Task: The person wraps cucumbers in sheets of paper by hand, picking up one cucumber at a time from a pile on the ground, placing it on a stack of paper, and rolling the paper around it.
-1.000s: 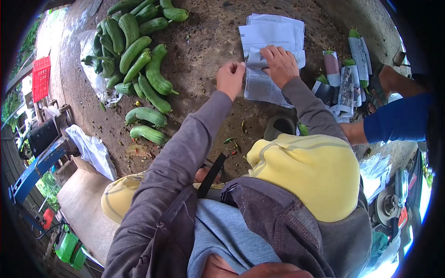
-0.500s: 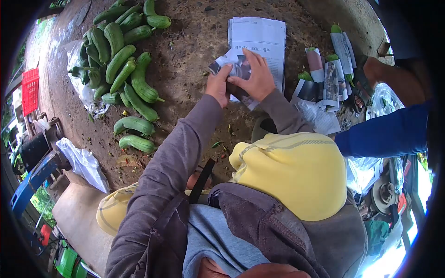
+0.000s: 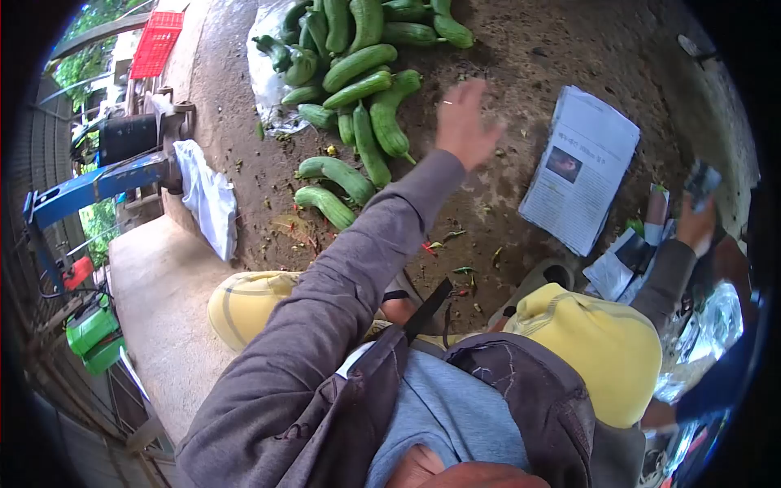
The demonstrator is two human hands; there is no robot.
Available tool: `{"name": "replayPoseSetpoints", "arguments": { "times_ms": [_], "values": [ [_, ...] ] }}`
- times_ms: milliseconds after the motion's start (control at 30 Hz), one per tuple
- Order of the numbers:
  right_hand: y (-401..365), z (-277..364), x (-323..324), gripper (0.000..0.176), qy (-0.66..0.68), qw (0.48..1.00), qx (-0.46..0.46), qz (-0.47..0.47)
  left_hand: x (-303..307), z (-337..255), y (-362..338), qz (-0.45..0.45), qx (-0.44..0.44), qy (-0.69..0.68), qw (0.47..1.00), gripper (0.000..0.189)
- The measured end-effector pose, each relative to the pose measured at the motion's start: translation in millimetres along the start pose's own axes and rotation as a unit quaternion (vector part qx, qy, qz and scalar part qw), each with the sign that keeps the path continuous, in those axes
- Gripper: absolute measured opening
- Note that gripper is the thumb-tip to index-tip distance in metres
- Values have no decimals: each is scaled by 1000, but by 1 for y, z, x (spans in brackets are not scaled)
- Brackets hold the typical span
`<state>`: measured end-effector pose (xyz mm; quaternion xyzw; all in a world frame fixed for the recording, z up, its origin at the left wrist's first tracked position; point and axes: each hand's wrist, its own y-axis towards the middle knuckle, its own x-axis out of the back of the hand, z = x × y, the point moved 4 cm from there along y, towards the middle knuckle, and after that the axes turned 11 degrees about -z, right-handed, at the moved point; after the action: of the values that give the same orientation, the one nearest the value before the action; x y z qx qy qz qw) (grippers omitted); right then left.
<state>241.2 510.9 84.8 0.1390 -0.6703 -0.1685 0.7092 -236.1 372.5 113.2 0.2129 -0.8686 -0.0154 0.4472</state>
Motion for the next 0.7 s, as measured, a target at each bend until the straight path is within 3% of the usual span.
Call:
{"name": "replayPoseSetpoints", "arguments": {
  "times_ms": [33, 100, 200, 300, 400, 500, 600, 700],
  "values": [
    [6, -62, -40, 62, -48, 998, 26, -25, 12, 22, 6, -26, -5, 61, 998, 66],
    [-6, -143, -92, 64, -85, 996, 18, 17, 34, 63, 13, -74, 5, 166, 983, 63],
    [-23, -150, -91, 68, -103, 988, -66, 90, 58, 103, 23, -62, 39, 292, 954, 55],
    [-19, -101, -48, 71, -255, 962, 3, 101, 76, 121, 26, -25, 117, 335, 935, 52],
    [-9, -10, 32, 71, -293, 951, -76, 55, 79, 135, 12, 28, 186, 391, 901, 56],
    [-6, 28, 52, 62, -201, 979, -15, 14, 76, 130, 2, 50, 177, 448, 875, 65],
    [-15, 53, 24, 49, 61, 990, 123, -23, 72, 127, 3, 57, 154, 470, 867, 67],
    [-23, 127, 42, 39, 208, 972, 106, 7, 71, 130, 9, 75, 163, 461, 869, 70]
  ]
}}
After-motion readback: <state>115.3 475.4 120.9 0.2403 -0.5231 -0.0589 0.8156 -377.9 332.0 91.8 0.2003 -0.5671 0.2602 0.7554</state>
